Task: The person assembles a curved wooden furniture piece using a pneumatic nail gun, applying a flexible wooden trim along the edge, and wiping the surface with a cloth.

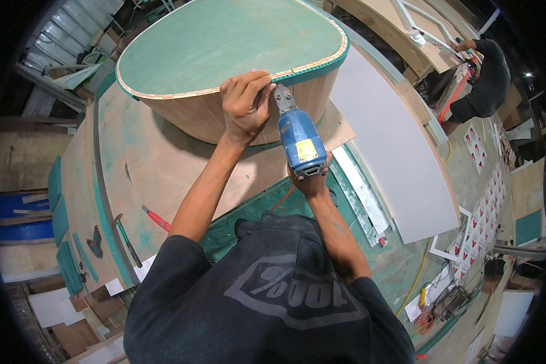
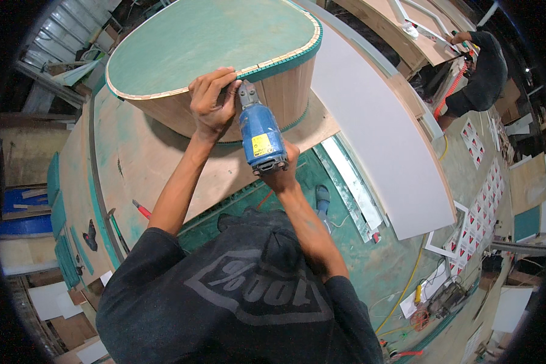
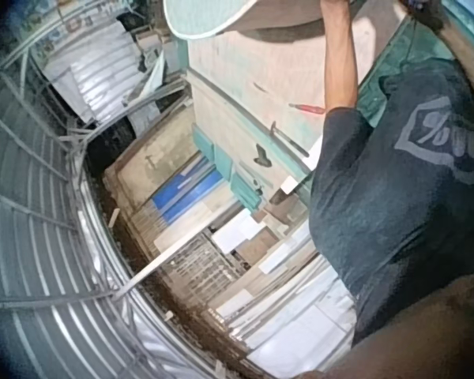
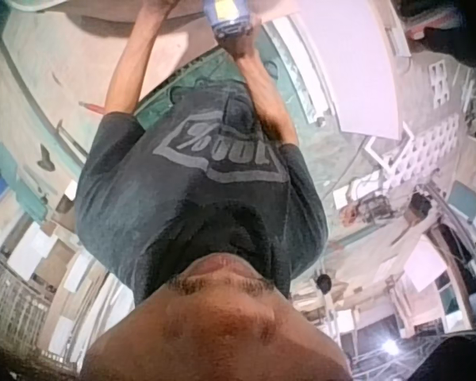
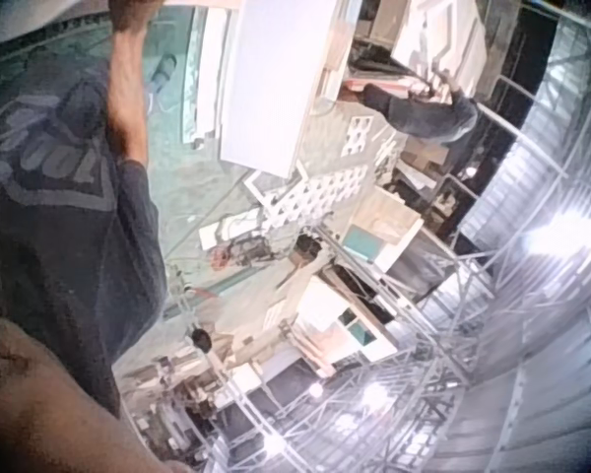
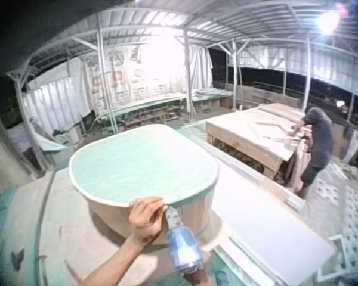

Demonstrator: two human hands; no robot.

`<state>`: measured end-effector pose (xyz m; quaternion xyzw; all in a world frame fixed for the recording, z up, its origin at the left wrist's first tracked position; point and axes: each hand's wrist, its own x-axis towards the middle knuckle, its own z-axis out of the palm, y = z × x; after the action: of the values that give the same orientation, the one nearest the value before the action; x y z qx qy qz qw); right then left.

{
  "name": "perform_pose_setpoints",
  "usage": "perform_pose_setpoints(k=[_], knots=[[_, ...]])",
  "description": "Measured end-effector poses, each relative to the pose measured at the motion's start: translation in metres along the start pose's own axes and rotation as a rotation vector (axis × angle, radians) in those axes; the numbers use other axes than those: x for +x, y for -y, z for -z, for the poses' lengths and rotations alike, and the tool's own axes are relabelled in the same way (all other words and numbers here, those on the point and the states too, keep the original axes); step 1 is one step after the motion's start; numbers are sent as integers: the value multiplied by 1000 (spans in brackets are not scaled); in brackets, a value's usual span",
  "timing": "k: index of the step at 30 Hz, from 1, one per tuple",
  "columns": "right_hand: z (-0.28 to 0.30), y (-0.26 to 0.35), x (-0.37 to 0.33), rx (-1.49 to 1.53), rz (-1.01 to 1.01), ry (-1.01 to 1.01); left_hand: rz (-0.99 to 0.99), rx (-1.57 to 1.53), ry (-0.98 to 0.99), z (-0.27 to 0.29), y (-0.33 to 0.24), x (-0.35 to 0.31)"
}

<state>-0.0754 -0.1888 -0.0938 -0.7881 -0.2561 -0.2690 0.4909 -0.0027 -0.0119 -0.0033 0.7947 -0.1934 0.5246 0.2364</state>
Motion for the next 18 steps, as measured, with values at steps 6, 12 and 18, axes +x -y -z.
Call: perform_pose_setpoints(k=[6, 12, 18], knots=[[8, 24, 17, 167, -80, -40, 15, 12, 16, 1, -1, -2], [1, 14, 7, 107, 21, 10, -21, 26, 47, 8, 3, 0], [-6, 23, 3, 126, 16, 6, -82, 72, 33, 31, 22, -6]])
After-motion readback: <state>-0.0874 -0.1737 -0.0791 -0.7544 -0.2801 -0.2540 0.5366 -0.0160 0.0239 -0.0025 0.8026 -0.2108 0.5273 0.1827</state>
